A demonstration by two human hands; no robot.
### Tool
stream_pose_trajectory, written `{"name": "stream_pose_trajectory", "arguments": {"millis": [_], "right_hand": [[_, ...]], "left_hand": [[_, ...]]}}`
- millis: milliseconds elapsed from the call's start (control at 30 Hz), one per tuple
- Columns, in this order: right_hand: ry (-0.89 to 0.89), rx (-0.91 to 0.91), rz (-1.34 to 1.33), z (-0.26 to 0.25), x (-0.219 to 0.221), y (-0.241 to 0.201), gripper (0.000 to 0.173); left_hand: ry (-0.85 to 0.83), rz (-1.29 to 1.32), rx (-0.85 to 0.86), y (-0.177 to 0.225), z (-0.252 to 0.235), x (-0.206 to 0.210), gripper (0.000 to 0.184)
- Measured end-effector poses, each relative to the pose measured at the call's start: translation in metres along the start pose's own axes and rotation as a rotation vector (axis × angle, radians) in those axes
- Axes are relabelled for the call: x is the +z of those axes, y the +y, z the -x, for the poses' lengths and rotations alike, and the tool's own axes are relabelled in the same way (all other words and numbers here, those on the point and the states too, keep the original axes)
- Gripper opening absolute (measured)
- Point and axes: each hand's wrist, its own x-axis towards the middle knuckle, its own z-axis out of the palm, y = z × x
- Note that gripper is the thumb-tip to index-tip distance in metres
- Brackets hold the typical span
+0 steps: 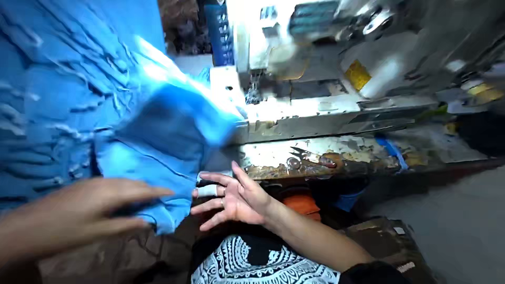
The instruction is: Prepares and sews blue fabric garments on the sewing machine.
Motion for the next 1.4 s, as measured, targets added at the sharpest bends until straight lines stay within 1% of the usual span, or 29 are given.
{"name": "stream_pose_trajectory", "arguments": {"millis": [33, 100, 133, 167, 200, 233, 267, 333, 400, 433, 500, 533, 600, 667, 700, 733, 767, 800, 833, 867, 900, 933, 1033, 1067, 1100, 1167, 1233, 1300, 1400], "right_hand": [[-0.013, 0.045, -0.051, 0.002, -0.004, 0.011, 0.079], [0.011, 0.057, 0.011, 0.006, -0.008, 0.021, 0.064], [0.065, 0.033, 0.17, 0.011, -0.007, 0.019, 0.054], [0.145, 0.007, 0.42, 0.019, -0.005, 0.015, 0.045], [0.21, -0.028, 0.754, 0.031, -0.001, 0.009, 0.037], [0.253, -0.108, 1.099, 0.045, 0.002, 0.005, 0.039], [0.257, -0.236, 1.337, 0.059, 0.006, 0.001, 0.042], [0.308, -0.544, 1.543, 0.075, 0.018, -0.015, 0.036], [0.525, -0.756, 1.733, 0.066, 0.02, -0.029, 0.022], [0.624, -0.76, 1.868, 0.055, 0.014, -0.036, 0.022], [0.721, -0.547, 2.065, 0.03, -0.004, -0.043, 0.041], [0.732, -0.499, 2.104, 0.02, -0.013, -0.042, 0.034], [0.711, -0.537, 2.09, 0.017, -0.018, -0.038, 0.018], [0.69, -0.573, 1.903, 0.028, -0.016, -0.04, 0.013], [0.69, -0.57, 1.751, 0.033, -0.015, -0.044, 0.011], [0.691, -0.541, 1.583, 0.035, -0.015, -0.049, 0.01], [0.682, -0.5, 1.385, 0.036, -0.013, -0.053, 0.008], [0.668, -0.458, 1.163, 0.037, -0.011, -0.056, 0.008], [0.672, -0.427, 0.947, 0.038, -0.007, -0.058, 0.011], [0.701, -0.409, 0.788, 0.042, -0.002, -0.059, 0.014], [0.756, -0.43, 0.742, 0.048, -0.001, -0.059, 0.017], [0.838, -0.505, 0.832, 0.057, -0.005, -0.057, 0.023], [1.062, -0.781, 1.557, 0.091, -0.027, -0.039, 0.046], [1.109, -0.839, 1.777, 0.098, -0.03, -0.032, 0.047], [1.09, -0.863, 1.925, 0.101, -0.033, -0.027, 0.047], [0.913, -0.854, 2.035, 0.104, -0.044, -0.017, 0.042], [0.75, -0.778, 2.098, 0.1, -0.058, -0.015, 0.033], [0.719, -0.716, 2.177, 0.098, -0.063, -0.018, 0.031], [0.692, -0.901, 1.969, 0.088, -0.044, -0.005, 0.025]], "left_hand": [[0.127, 0.042, -0.059, -0.009, 0.008, 0.006, 0.037], [0.411, 0.012, -0.283, -0.001, -0.006, 0.008, 0.041], [0.512, -0.026, -0.425, 0.004, -0.023, 0.014, 0.047], [0.543, -0.05, -0.552, 0.006, -0.039, 0.025, 0.054], [0.517, -0.082, -0.637, 0.002, -0.054, 0.039, 0.06], [0.475, -0.101, -0.67, -0.006, -0.066, 0.057, 0.062], [0.439, -0.12, -0.668, -0.016, -0.077, 0.075, 0.06], [0.427, -0.162, -0.634, -0.034, -0.091, 0.096, 0.055], [0.511, -0.111, -0.566, -0.049, -0.098, 0.098, 0.049], [0.581, -0.083, -0.519, -0.054, -0.1, 0.097, 0.044], [0.748, -0.064, -0.454, -0.057, -0.098, 0.093, 0.029], [0.831, -0.07, -0.421, -0.053, -0.092, 0.086, 0.025], [0.909, -0.007, -0.305, -0.029, -0.061, 0.061, 0.023], [0.788, 0.233, -0.067, 0.004, -0.016, 0.039, 0.019], [0.688, 0.379, 0.058, 0.021, -0.003, 0.033, 0.019], [0.626, 0.475, 0.117, 0.036, 0.001, 0.034, 0.022], [0.605, 0.464, 0.089, 0.042, 0.0, 0.041, 0.03], [0.608, 0.368, -0.027, 0.043, -0.006, 0.051, 0.044], [0.616, 0.221, -0.2, 0.04, -0.016, 0.063, 0.057], [0.57, 0.056, -0.396, 0.031, -0.028, 0.077, 0.067], [0.491, -0.045, -0.546, 0.017, -0.039, 0.091, 0.071], [0.45, -0.091, -0.619, 0.004, -0.047, 0.105, 0.067], [0.447, -0.188, -0.678, -0.014, -0.068, 0.114, 0.054], [0.451, -0.204, -0.688, -0.018, -0.075, 0.111, 0.051], [0.447, -0.21, -0.698, -0.021, -0.082, 0.105, 0.046], [0.422, -0.169, -0.716, -0.029, -0.095, 0.093, 0.037], [0.488, -0.096, -0.669, -0.04, -0.1, 0.079, 0.035], [0.657, -0.062, -0.585, -0.039, -0.096, 0.059, 0.04], [0.93, -0.157, -0.487, -0.029, -0.088, 0.028, 0.034]]}}
